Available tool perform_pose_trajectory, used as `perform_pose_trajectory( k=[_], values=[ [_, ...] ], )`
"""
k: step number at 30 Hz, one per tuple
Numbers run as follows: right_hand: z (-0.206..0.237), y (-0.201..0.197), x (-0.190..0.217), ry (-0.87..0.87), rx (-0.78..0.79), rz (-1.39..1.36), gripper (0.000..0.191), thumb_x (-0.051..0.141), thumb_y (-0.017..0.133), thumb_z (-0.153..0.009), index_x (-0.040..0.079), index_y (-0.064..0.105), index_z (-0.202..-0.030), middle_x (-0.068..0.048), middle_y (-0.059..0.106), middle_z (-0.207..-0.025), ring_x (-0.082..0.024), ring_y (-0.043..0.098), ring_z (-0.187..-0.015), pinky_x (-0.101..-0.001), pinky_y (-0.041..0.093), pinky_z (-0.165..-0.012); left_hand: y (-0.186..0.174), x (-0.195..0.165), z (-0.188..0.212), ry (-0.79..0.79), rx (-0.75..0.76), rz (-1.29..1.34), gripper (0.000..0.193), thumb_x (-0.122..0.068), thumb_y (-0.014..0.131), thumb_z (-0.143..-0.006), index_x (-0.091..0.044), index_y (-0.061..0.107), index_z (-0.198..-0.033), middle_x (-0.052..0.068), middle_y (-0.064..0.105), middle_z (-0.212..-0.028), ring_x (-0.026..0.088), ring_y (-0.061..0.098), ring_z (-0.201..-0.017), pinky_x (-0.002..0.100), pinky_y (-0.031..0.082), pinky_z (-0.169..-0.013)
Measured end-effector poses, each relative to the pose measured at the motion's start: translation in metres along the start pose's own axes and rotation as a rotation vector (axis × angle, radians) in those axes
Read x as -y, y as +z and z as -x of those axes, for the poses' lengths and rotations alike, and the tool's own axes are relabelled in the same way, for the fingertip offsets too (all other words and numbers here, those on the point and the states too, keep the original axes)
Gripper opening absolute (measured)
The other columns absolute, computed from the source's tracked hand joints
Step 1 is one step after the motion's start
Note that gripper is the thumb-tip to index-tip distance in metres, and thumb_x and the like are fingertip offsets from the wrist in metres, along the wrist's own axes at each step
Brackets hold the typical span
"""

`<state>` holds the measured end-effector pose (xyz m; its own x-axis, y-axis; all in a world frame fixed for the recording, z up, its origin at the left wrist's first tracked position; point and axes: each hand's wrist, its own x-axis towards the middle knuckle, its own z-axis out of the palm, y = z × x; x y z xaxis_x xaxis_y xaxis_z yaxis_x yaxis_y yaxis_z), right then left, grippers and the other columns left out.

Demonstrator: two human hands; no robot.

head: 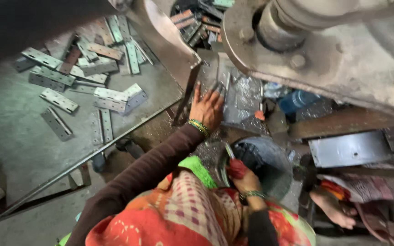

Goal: The person sits on the workshop floor and sorts small metal hinge plates, picking them one at a time from a low table and placing them into a bucket between the legs. Around the middle of the clip the person uses a pair of tongs to lift and transfer parts, then resumes placing pieces by hand.

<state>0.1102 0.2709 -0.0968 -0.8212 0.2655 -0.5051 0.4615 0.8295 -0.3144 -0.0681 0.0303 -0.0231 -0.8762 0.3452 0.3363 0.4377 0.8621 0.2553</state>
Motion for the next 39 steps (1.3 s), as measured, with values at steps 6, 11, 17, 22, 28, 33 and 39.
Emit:
perform_pose_trajectory(
  k=[6, 11, 17, 22, 28, 33, 39],
  values=[
    [0.002, -0.03, -0.011, -0.041, 0.034, 0.105, 0.056, 0.037, 0.079, -0.072, 0.03, 0.069, -0.126, -0.009, 0.076, -0.115, -0.032, 0.074, -0.104, -0.0417, 0.058, -0.087, 0.02, 0.006, -0.02, -0.056, 0.009, -0.076, 0.051, -0.018, 0.051, -0.088, -0.006, 0.059, -0.137, 0.013, 0.054, -0.147, 0.029, 0.044, -0.143, 0.064, 0.002, -0.125],
    [-0.013, 0.032, -0.024, -0.245, -0.12, -0.211, 0.056, 0.036, 0.076, -0.072, 0.03, 0.069, -0.128, -0.011, 0.076, -0.115, -0.03, 0.074, -0.106, -0.0396, 0.057, -0.089, 0.043, 0.017, -0.025, -0.021, -0.054, 0.025, 0.056, -0.018, 0.051, -0.085, -0.007, 0.058, -0.139, 0.016, 0.051, -0.149, 0.032, 0.043, -0.141, 0.063, 0.004, -0.122],
    [-0.014, -0.004, -0.004, -0.241, 0.009, 0.018, 0.049, 0.04, 0.076, -0.077, 0.031, 0.073, -0.124, -0.008, 0.075, -0.119, -0.03, 0.072, -0.105, -0.0392, 0.057, -0.087, 0.024, 0.012, -0.016, -0.01, -0.032, -0.129, 0.052, -0.016, 0.05, -0.08, -0.006, 0.059, -0.13, 0.016, 0.053, -0.147, 0.029, 0.047, -0.139, 0.065, 0.0, -0.12],
    [0.004, -0.033, -0.008, -0.035, 0.028, 0.118, 0.051, 0.038, 0.08, -0.073, 0.025, 0.073, -0.122, -0.012, 0.076, -0.113, -0.032, 0.073, -0.105, -0.041, 0.057, -0.088, 0.005, 0.004, -0.036, -0.097, 0.072, -0.014, 0.043, -0.012, 0.048, -0.095, -0.004, 0.059, -0.136, 0.014, 0.058, -0.143, 0.029, 0.049, -0.142, 0.062, -0.002, -0.127],
    [-0.019, 0.037, -0.017, -0.133, -0.105, -0.137, 0.051, 0.041, 0.084, -0.072, 0.02, 0.076, -0.118, -0.018, 0.077, -0.106, -0.036, 0.074, -0.103, -0.0437, 0.059, -0.085, 0.023, 0.011, -0.038, -0.068, -0.101, -0.071, 0.046, -0.014, 0.052, -0.088, -0.004, 0.059, -0.133, 0.016, 0.058, -0.141, 0.03, 0.05, -0.135, 0.062, 0.005, -0.123],
    [-0.011, 0.011, -0.015, -0.161, -0.081, -0.045, 0.057, 0.038, 0.083, -0.069, 0.022, 0.072, -0.122, -0.017, 0.077, -0.103, -0.037, 0.074, -0.099, -0.044, 0.059, -0.085, 0.049, 0.021, -0.017, 0.127, -0.188, -0.095, 0.047, -0.016, 0.053, -0.092, -0.009, 0.059, -0.138, 0.015, 0.056, -0.141, 0.033, 0.044, -0.14, 0.069, 0.008, -0.121],
    [-0.002, -0.017, -0.01, -0.234, 0.006, 0.026, 0.056, 0.038, 0.082, -0.071, 0.022, 0.068, -0.124, -0.013, 0.074, -0.116, -0.038, 0.07, -0.106, -0.0461, 0.057, -0.087, 0.052, 0.026, -0.034, -0.025, -0.092, -0.222, 0.062, -0.036, 0.056, -0.083, -0.012, 0.056, -0.14, 0.008, 0.052, -0.146, 0.027, 0.039, -0.142, 0.068, 0.018, -0.117]
  ],
)
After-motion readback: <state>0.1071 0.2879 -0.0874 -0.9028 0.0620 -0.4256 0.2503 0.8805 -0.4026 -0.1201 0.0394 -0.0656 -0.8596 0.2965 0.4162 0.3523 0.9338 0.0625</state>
